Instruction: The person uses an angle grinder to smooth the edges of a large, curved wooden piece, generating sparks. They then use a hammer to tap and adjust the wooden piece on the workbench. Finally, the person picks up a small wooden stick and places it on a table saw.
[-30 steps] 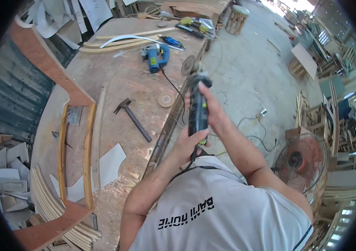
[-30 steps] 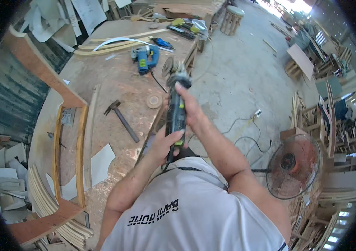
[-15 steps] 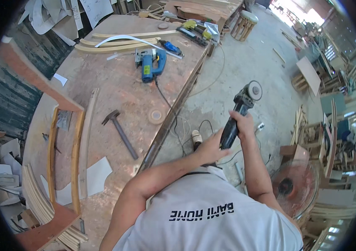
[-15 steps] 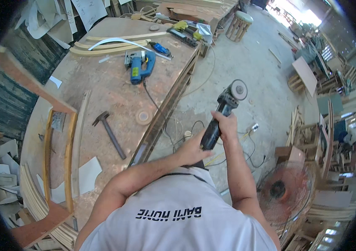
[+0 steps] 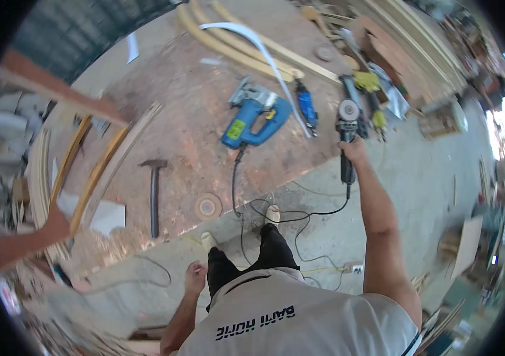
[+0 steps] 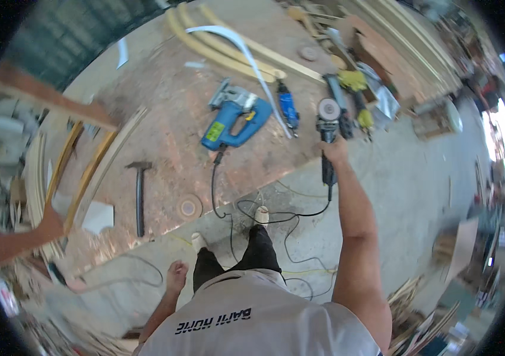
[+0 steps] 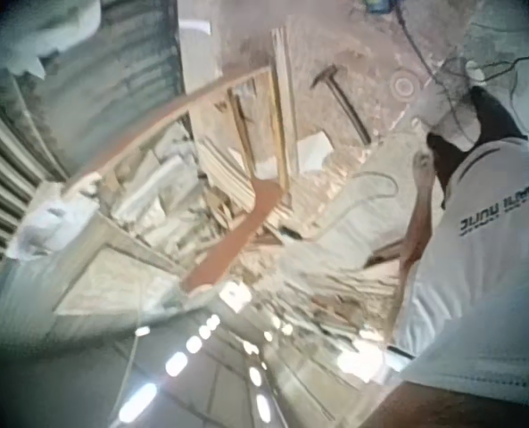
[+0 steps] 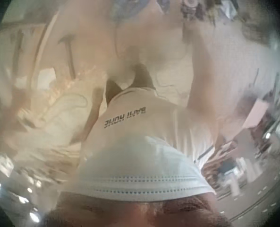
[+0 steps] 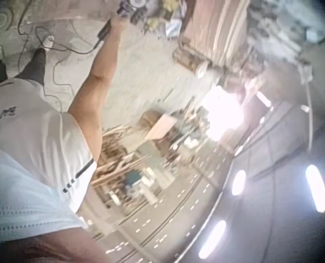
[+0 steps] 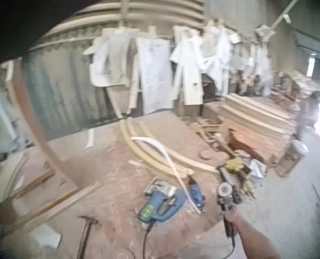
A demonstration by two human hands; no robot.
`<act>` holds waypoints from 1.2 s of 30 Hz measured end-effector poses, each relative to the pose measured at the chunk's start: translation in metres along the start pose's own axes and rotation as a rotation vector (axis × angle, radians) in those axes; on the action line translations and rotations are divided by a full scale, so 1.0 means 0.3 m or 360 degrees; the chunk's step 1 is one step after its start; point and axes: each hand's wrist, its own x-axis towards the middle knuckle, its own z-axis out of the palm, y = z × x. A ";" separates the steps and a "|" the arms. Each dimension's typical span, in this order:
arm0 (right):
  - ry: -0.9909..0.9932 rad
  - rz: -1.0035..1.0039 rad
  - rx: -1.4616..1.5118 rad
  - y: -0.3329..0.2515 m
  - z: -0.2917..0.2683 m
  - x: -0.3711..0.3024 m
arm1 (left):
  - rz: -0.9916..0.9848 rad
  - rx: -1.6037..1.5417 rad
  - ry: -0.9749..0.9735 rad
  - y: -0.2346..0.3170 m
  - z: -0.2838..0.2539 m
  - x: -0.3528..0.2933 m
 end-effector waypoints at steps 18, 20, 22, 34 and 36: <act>0.0227 -0.0605 -0.1055 0.150 0.134 0.187 | -0.1304 -0.1129 0.0476 -0.277 0.312 -0.614; 0.0225 -0.0199 -0.1357 0.022 0.154 0.091 | -0.1349 -0.1162 0.0568 -0.291 0.274 -0.592; 0.0564 -0.0614 -0.1150 -0.020 0.171 -0.007 | -0.1428 -0.1315 0.0654 -0.246 0.174 -0.551; -0.0688 -0.0559 -0.0081 -0.852 1.512 -1.249 | -0.0567 -0.0947 0.1320 -0.731 -0.679 -0.104; -0.0684 -0.0383 -0.0489 -0.915 1.597 -1.287 | -0.0215 -0.0737 0.1626 -0.836 -0.991 -0.079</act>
